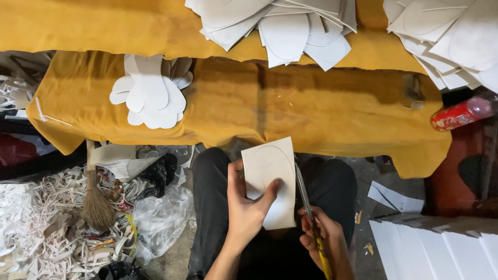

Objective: Trimming the edges of white foam insoles using scissors to achieve the final shape.

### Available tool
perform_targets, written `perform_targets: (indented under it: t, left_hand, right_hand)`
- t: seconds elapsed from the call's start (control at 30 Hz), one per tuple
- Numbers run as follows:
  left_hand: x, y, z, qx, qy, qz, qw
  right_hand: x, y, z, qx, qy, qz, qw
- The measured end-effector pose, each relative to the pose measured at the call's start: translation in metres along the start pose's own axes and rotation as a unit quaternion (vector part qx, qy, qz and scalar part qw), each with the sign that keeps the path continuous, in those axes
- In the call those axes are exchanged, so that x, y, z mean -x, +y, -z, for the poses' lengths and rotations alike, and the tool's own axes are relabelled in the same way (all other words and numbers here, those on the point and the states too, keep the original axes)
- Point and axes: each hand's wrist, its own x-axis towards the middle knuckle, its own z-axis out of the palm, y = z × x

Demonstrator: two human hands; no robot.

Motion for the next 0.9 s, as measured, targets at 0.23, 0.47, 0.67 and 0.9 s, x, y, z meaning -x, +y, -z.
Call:
perform_targets:
  t: [0.23, 0.47, 0.67, 0.9]
  left_hand:
    - [0.015, -0.022, 0.011, -0.039, 0.004, 0.001, 0.999]
    - [0.022, -0.034, 0.017, -0.027, 0.019, 0.018, 0.999]
    - [0.028, -0.042, 0.020, -0.026, 0.029, 0.038, 0.999]
    - [0.029, -0.048, 0.019, -0.026, 0.029, 0.047, 0.998]
  right_hand:
    - [-0.007, 0.029, 0.027, 0.142, -0.053, 0.075, 0.986]
    - [-0.022, 0.049, 0.056, 0.280, -0.178, 0.201, 0.922]
    - [-0.050, 0.074, 0.072, 0.198, -0.248, 0.226, 0.921]
    - [-0.046, 0.072, 0.069, 0.227, -0.204, 0.163, 0.938]
